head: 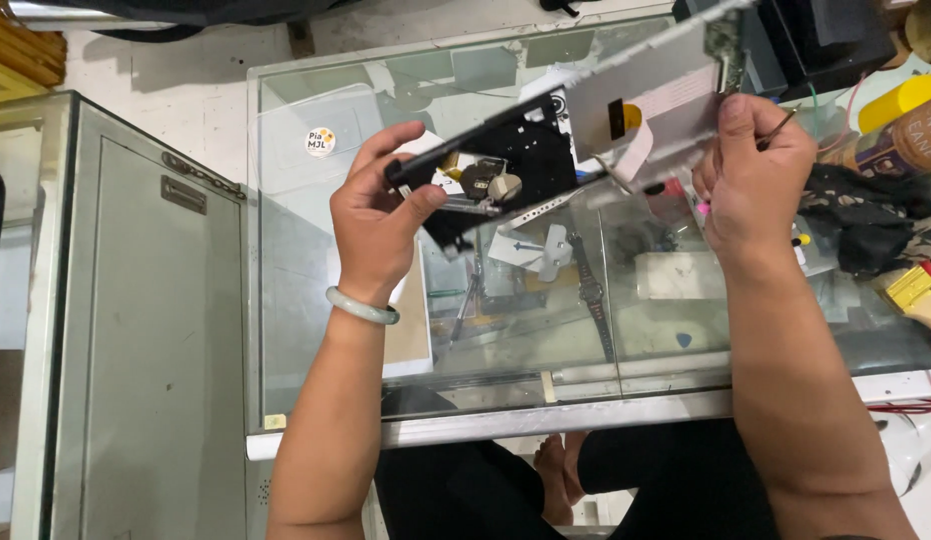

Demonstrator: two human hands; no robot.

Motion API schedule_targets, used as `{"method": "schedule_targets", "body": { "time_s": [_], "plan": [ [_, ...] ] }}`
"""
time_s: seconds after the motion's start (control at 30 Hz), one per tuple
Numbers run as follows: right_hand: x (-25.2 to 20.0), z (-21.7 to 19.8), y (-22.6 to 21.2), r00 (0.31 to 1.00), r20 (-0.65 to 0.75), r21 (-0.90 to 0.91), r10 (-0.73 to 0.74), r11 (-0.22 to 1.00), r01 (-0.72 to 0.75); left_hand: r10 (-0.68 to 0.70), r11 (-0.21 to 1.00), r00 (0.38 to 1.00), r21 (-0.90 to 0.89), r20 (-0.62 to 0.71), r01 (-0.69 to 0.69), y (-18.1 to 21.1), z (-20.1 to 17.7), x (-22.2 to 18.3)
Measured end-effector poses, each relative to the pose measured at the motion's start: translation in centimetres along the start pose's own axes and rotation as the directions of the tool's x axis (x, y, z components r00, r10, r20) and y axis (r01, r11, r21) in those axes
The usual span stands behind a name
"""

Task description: Disassembling and aligning the internal components of a disk drive using precision screwdrivers.

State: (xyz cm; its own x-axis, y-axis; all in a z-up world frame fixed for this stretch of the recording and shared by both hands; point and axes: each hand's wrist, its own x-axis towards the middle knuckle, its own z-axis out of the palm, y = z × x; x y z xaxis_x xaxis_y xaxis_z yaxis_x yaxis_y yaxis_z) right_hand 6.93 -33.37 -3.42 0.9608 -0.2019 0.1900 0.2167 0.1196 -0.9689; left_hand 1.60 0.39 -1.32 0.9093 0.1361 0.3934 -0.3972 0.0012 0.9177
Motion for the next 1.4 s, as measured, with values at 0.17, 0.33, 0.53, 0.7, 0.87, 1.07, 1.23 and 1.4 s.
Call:
{"method": "schedule_targets", "body": {
  "time_s": [0.17, 0.33, 0.53, 0.7, 0.87, 1.07, 1.23, 1.4],
  "plan": [
    [0.0, 0.8, -3.2, 0.984, -0.030, 0.144, 0.176, 0.975, -0.170, 0.626, 0.628, 0.729, 0.376, 0.275, -0.681, 1.2, -0.4, 0.1],
    [-0.3, 0.5, -4.3, 0.967, 0.027, 0.296, 0.254, 0.922, -0.250, 0.724, 0.475, 0.636, 0.476, 0.268, -0.740, 0.8, -0.1, -0.4],
    [1.2, -3.2, 0.8, 0.979, 0.130, 0.404, -0.158, 0.910, 0.093, 0.796, 0.388, 0.537, 0.445, 0.280, -0.807, 0.8, -0.1, -0.4],
    [1.2, -3.6, 0.7, 0.965, 0.089, 0.387, -0.247, 0.901, 0.195, 0.466, 0.728, 0.836, 0.412, 0.291, -0.549, 0.6, -0.2, -0.7],
    [1.0, -4.3, 1.8, 0.953, 0.066, 0.342, -0.297, 0.904, 0.257, 0.053, 0.999, 0.989, -0.006, 0.138, -0.052, -0.5, 1.4, -1.3],
    [0.7, -4.8, 3.7, 0.950, 0.084, 0.344, -0.300, 0.904, 0.255, -0.184, 0.983, 0.982, 0.010, 0.052, 0.184, 0.8, 3.2, -1.4],
    [0.8, -4.5, 3.6, 0.968, 0.070, 0.390, -0.242, 0.900, 0.196, -0.166, 0.986, 0.986, 0.034, 0.006, 0.165, 1.7, 3.5, -1.8],
    [0.9, -3.9, 3.2, 0.961, 0.128, 0.449, -0.246, 0.878, 0.166, -0.087, 0.989, 0.976, -0.098, 0.199, 0.108, 1.5, 3.2, -2.3]
  ]
}}
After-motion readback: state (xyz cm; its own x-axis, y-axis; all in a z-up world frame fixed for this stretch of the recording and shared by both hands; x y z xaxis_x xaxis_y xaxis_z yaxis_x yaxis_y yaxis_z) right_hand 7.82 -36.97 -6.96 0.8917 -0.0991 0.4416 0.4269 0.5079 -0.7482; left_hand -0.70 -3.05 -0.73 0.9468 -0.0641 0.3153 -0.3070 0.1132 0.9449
